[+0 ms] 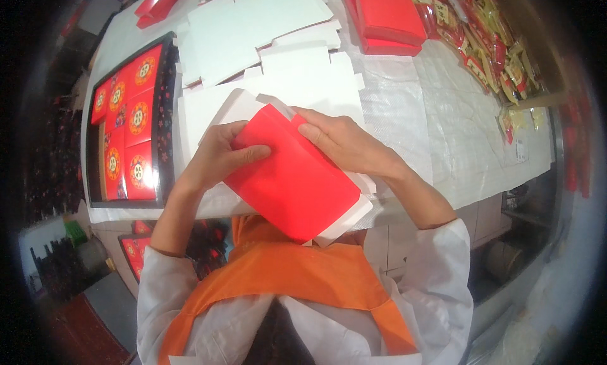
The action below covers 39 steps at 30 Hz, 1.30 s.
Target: The person assembles small red gift boxes by hand. They pick up white cardboard inserts and red paper envelopes, fold the envelopes around the inserts, and place the finished boxes into a black tray. The process is repetitive and involves handling multiple units.
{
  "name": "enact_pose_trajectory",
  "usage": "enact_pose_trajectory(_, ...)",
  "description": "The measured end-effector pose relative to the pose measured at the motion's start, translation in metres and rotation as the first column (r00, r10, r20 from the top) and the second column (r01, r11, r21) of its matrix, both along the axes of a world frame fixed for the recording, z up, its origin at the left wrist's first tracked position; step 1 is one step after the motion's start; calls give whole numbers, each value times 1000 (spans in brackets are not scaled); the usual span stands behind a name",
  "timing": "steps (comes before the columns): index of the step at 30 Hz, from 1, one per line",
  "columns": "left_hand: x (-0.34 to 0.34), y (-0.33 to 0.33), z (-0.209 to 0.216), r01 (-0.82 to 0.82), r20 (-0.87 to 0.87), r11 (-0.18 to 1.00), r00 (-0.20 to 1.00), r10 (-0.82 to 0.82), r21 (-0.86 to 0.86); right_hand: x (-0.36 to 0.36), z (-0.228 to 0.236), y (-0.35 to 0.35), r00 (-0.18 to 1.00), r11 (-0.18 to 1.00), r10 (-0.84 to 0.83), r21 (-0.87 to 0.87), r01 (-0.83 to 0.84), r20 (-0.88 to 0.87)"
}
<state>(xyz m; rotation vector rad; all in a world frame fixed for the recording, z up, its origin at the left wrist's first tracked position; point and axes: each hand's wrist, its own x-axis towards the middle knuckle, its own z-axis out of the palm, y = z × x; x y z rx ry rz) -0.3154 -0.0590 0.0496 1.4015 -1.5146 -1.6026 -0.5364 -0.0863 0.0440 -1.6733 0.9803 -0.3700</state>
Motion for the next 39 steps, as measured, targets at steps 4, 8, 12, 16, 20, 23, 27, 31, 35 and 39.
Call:
enact_pose_trajectory(4, 0, 0, -4, 55, 14, 997, 998, -54, -53, 0, -1, 2, 999, 999, 40, 28, -40, 0)
enact_pose_trajectory(8, -1, 0, -6, 86, 71, 994, 994, -82, -68, 7, 19, -1, 991, 989, 94, 119, -83, -95)
enact_pose_trajectory(12, -6, -4, 0, 113, 158, 991, 982, -101, -75, 3, -1, 2, 998, 995, 46, 88, -50, 40)
enact_pose_trajectory(16, -7, -2, -12, 71, 113, 996, 991, -65, -48, 5, -9, 10, 994, 997, -34, 74, 26, 108)
enact_pose_trajectory(20, -9, 2, -16, 49, 59, 998, 997, -46, -45, 7, -12, 19, 996, 995, -58, 80, 52, 68)
enact_pose_trajectory(23, -11, 5, -16, 27, 38, 999, 999, -26, -37, 6, -8, 23, 1000, 999, -25, 47, 24, 10)
enact_pose_trajectory(27, -10, 7, -20, 45, 12, 998, 999, -44, -33, 3, -3, 29, 1000, 1000, 26, -2, -26, -14)
enact_pose_trajectory(31, -10, 10, -20, 44, -61, 999, 997, -45, -17, 3, -4, 32, 998, 998, 48, -36, -47, 28)
enact_pose_trajectory(35, -10, 10, -20, 75, -91, 996, 993, -78, -38, 4, 1, 33, 997, 997, 72, 33, -73, 29)
enact_pose_trajectory(39, -8, 5, -9, 103, -27, 993, 994, -104, -61, 0, 4, 28, 994, 984, 94, 146, -102, 56)
